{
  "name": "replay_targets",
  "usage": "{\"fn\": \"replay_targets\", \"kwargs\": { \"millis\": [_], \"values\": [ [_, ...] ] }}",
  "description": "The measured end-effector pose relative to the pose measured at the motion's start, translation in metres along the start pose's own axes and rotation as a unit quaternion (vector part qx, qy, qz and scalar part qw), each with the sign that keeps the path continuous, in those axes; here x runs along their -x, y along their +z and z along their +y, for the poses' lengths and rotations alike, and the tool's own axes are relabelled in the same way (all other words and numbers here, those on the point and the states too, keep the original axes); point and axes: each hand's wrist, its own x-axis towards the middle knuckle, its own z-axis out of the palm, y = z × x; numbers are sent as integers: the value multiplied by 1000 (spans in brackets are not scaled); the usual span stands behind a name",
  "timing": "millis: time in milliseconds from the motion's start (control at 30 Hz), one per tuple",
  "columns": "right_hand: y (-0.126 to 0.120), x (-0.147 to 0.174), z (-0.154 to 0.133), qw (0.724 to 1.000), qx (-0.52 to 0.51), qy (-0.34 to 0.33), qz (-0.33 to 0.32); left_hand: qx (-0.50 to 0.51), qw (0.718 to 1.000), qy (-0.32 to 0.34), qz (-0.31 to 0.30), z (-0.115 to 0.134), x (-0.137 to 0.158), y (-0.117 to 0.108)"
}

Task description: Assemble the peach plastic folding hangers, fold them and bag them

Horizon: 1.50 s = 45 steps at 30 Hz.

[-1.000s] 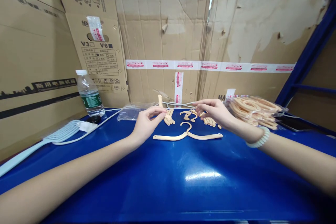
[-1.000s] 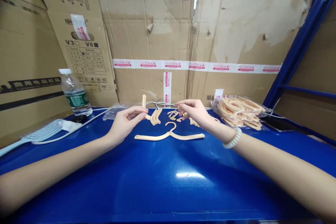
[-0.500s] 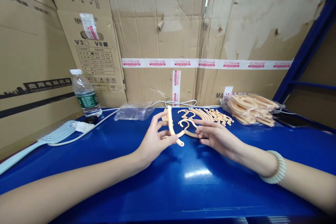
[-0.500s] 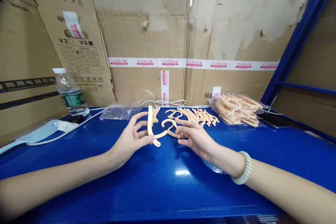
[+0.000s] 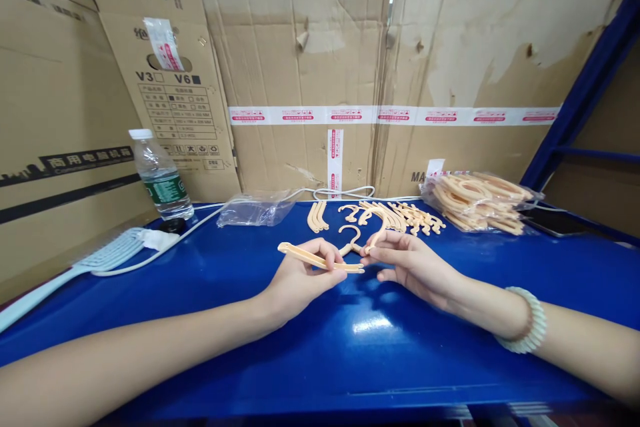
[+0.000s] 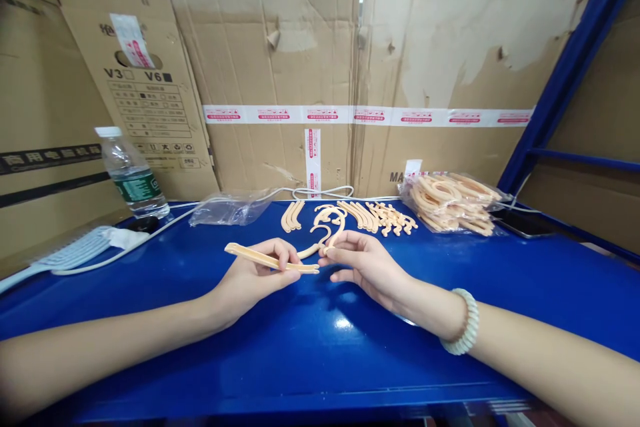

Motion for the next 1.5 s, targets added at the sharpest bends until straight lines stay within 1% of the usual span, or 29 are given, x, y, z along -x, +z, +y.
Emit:
{"fn": "replay_targets", "kwargs": {
  "millis": [133,267,500,667,867,1000,1167,1300,1400,1500],
  "values": [
    [-1,-1,4,1000,6,-11,-3,-6,1000,1,-12,0,0,-1],
    [-3,-2,5,1000,-1,-7,-20,-14,1000,9,-15,-1,0,-3],
    [-2,2,0,997,17,24,-77,-25,999,19,-21,-1,0,-2],
    [1,4,-1,992,30,49,-112,-49,997,41,-39,1,1,-2],
    [2,5,1,992,43,49,-104,-123,986,102,-55,3,5,-3],
    [4,8,4,996,49,26,-73,-138,982,115,-60,3,6,-3],
    [7,8,10,998,57,-4,-39,-130,984,98,-69,4,5,-2],
    [9,7,12,997,71,-22,-36,-106,990,55,-74,2,4,0],
    [10,8,11,997,67,-15,-41,-84,995,23,-42,0,3,1],
    [11,8,9,995,87,-44,-35,-33,999,7,4,-2,1,1]
  ]
}}
